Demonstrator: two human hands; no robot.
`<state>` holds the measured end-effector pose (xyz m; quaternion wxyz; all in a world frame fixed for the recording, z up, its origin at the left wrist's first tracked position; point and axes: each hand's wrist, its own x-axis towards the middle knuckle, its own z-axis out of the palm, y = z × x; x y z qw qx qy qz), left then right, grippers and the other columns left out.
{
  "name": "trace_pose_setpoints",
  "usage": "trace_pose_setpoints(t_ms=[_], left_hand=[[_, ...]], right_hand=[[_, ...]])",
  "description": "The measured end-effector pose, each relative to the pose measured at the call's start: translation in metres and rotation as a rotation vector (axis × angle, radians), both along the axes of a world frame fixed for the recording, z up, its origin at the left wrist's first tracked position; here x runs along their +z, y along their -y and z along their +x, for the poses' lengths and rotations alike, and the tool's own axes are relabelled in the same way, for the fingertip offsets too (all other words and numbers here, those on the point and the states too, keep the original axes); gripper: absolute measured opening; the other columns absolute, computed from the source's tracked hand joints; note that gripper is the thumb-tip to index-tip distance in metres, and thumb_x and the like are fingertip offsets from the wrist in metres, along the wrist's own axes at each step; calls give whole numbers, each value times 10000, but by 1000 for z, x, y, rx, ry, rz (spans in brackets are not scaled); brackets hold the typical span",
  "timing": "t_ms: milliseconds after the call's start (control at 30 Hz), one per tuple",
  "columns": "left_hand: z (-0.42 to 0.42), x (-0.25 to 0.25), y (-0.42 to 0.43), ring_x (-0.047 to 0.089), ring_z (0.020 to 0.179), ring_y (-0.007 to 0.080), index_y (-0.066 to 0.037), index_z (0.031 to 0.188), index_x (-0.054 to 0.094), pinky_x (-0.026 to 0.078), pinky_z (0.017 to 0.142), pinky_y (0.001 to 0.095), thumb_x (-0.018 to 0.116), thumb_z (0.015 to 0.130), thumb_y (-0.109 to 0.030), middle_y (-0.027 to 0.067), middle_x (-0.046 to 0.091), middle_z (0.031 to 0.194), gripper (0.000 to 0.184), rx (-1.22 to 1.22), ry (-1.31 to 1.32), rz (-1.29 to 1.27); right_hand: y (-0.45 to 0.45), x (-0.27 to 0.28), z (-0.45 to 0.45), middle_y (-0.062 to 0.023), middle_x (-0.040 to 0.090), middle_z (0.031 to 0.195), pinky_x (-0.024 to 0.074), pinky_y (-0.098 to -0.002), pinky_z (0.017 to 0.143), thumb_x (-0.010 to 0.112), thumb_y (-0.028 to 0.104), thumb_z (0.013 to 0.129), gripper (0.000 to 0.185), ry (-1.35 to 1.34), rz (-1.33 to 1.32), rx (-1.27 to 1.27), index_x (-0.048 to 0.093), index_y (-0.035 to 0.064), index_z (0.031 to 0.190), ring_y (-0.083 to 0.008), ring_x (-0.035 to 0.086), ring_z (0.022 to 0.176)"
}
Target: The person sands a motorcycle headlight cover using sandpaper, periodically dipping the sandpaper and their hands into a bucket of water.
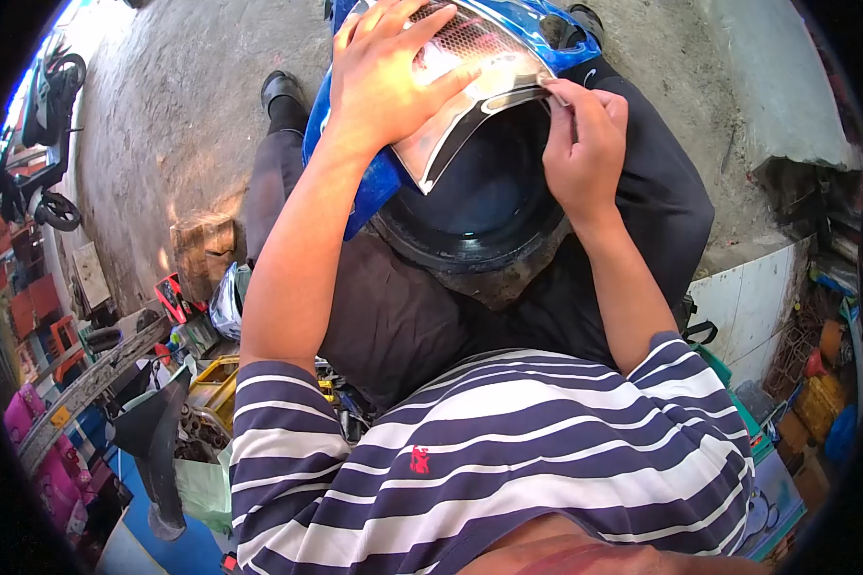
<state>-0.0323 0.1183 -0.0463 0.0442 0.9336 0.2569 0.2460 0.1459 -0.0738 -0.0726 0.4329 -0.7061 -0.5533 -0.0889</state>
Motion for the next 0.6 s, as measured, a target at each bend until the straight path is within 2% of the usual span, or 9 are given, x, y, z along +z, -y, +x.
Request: trace_pose_setpoints(t_ms=[33,133,233,300,367,433,533,600], left_hand=[[0,0,1,498,1546,342,-257,1507,702,320,1296,553,838,889,-581,65,611,1610,710,-2,12,-6],[0,-3,-3,496,1549,340,-256,1505,703,315,1299,556,836,891,-584,67,611,1611,709,-10,8,-5],[1,-3,-3,495,1550,341,-257,1502,706,308,1303,552,827,896,-593,67,615,1605,702,-2,-3,-2],[2,-1,2,495,1550,341,-259,1505,704,307,1304,550,823,899,-593,68,618,1601,702,23,-16,1],[1,-1,2,491,1553,342,-260,1509,702,306,1305,548,822,900,-591,69,616,1602,703,11,-13,4],[-1,0,1,487,1556,341,-262,1512,700,305,1306,547,821,901,-588,69,613,1606,703,7,-13,-6],[1,0,-1,483,1559,335,-264,1513,700,302,1308,545,820,902,-586,64,607,1614,700,9,-17,-24],[1,0,1,485,1559,329,-266,1509,704,301,1309,544,820,902,-586,58,606,1617,696,16,-22,-14]], right_hand=[[1,0,0,-56,813,1198,535,-423,918,782,-59,818,370,-14,-15,-35,755,107,1147,-324,651,1007],[0,7,-31,-52,798,1243,531,-414,924,800,-41,796,391,51,37,166,723,104,1151,-311,641,1018],[-2,9,-26,-42,806,1212,529,-403,912,801,-37,810,374,32,41,209,733,112,1146,-303,639,1013],[-2,3,-5,-58,812,1155,524,-410,888,795,-29,852,338,59,31,74,742,96,1161,-307,631,992],[2,2,4,-77,805,1104,505,-427,906,751,-38,905,282,-42,-52,-60,734,74,1163,-325,626,970],[-3,2,-6,-63,799,1148,502,-430,916,757,-39,883,291,50,0,16,728,75,1150,-315,629,986],[-1,11,-39,-32,792,1214,508,-417,944,772,-45,817,339,31,5,185,721,92,1123,-300,640,1034],[1,12,-37,-43,796,1193,506,-416,933,775,-47,819,355,14,-4,174,734,99,1141,-304,637,1030]])
